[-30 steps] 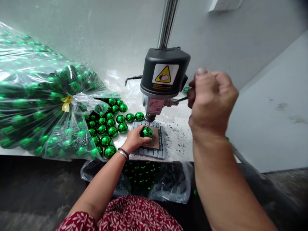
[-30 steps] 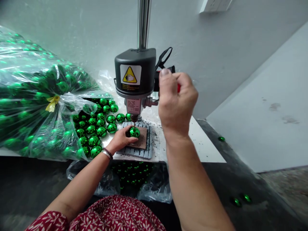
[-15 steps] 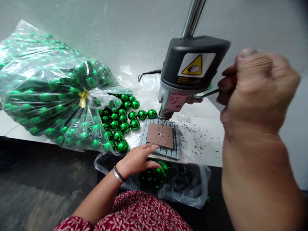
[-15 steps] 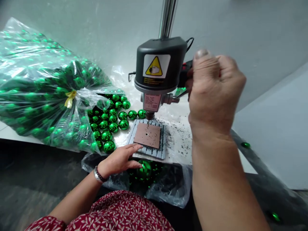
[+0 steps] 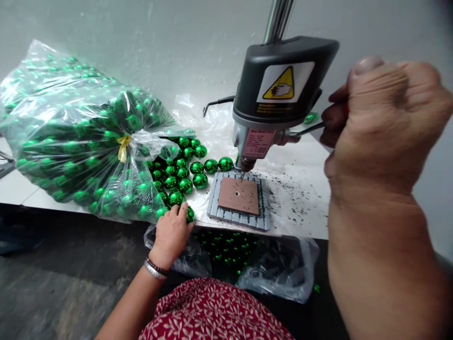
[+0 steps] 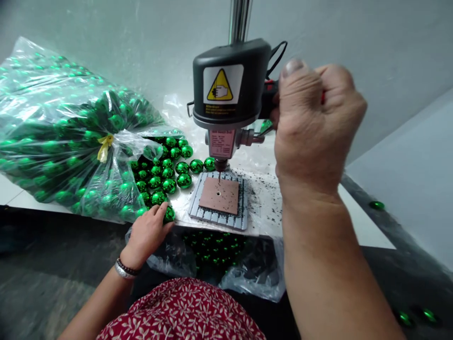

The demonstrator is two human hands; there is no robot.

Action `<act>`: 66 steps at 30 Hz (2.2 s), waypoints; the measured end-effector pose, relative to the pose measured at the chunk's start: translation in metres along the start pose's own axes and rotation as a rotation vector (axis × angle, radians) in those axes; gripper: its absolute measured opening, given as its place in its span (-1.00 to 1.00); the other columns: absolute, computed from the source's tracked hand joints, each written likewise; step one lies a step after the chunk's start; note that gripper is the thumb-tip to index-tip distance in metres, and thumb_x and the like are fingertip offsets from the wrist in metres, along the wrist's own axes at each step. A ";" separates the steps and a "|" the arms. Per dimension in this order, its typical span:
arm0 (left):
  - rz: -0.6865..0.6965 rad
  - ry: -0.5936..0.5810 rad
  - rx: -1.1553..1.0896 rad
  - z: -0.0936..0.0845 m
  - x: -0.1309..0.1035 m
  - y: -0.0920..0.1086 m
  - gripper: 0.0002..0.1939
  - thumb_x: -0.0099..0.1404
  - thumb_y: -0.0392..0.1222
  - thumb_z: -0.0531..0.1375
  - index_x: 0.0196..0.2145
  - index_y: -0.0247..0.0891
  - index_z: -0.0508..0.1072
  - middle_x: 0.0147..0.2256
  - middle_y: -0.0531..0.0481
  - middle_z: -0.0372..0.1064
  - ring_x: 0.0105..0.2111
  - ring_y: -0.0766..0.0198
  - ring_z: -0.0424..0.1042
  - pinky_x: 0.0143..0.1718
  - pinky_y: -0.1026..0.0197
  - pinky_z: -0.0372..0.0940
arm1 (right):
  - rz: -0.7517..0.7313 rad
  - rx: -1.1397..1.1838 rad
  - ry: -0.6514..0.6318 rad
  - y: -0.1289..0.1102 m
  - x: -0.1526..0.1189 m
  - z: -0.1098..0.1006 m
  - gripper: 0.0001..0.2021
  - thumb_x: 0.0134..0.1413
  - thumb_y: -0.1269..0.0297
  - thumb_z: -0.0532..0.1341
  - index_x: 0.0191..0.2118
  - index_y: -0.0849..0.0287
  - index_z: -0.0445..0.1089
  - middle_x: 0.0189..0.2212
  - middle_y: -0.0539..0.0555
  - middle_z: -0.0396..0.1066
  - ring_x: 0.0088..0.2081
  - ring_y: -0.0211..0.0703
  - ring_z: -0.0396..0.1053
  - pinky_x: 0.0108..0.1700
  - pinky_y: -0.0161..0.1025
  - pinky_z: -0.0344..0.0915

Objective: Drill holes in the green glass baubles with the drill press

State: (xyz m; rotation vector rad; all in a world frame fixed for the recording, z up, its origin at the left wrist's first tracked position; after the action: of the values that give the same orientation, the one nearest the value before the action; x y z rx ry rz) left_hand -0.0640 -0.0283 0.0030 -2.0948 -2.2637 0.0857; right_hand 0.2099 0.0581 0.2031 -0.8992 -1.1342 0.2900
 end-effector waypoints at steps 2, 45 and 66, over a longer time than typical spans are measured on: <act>-0.001 -0.020 -0.012 0.006 0.002 0.007 -0.46 0.30 -0.07 0.13 0.20 -0.18 0.18 -0.01 -0.22 0.35 -0.18 0.05 0.46 -0.20 0.07 0.33 | -0.001 -0.006 -0.005 0.000 -0.001 -0.001 -0.60 0.01 0.00 0.12 -0.55 0.29 0.16 -0.62 -0.13 0.10 -0.59 -0.61 0.09 -0.52 -0.45 -0.01; 0.277 -0.093 -0.972 -0.007 0.111 0.095 -0.50 0.14 -0.01 0.24 0.02 -0.23 0.38 -0.17 -0.05 0.46 -0.20 0.19 0.42 -0.12 0.17 0.29 | 0.104 -0.219 -0.149 -0.007 0.037 0.016 -0.63 0.12 0.13 0.08 -0.55 0.21 -0.07 -0.62 -0.13 -0.09 -0.50 -0.53 -0.08 -0.36 -0.40 -0.03; 0.268 -0.089 -0.962 -0.002 0.114 0.099 -0.41 0.07 -0.05 0.29 0.07 -0.25 0.39 -0.17 -0.07 0.48 -0.17 0.10 0.44 -0.06 0.11 0.31 | 0.030 -0.085 -0.081 0.005 0.036 0.015 -0.52 0.00 -0.14 0.10 -0.53 0.21 -0.02 -0.57 -0.07 -0.02 -0.49 -0.50 -0.07 -0.49 -0.47 -0.09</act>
State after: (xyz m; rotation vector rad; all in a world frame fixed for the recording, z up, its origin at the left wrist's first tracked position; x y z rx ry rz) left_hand 0.0261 0.0932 -0.0022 -2.8153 -2.2882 -1.1302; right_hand 0.2135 0.0904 0.2253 -0.9871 -1.2159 0.3068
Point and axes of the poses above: each hand's wrist, its own x-axis towards the middle knuckle, its own z-axis out of the palm, y = z × x, the point moved 8 cm from there along x, towards the middle knuckle
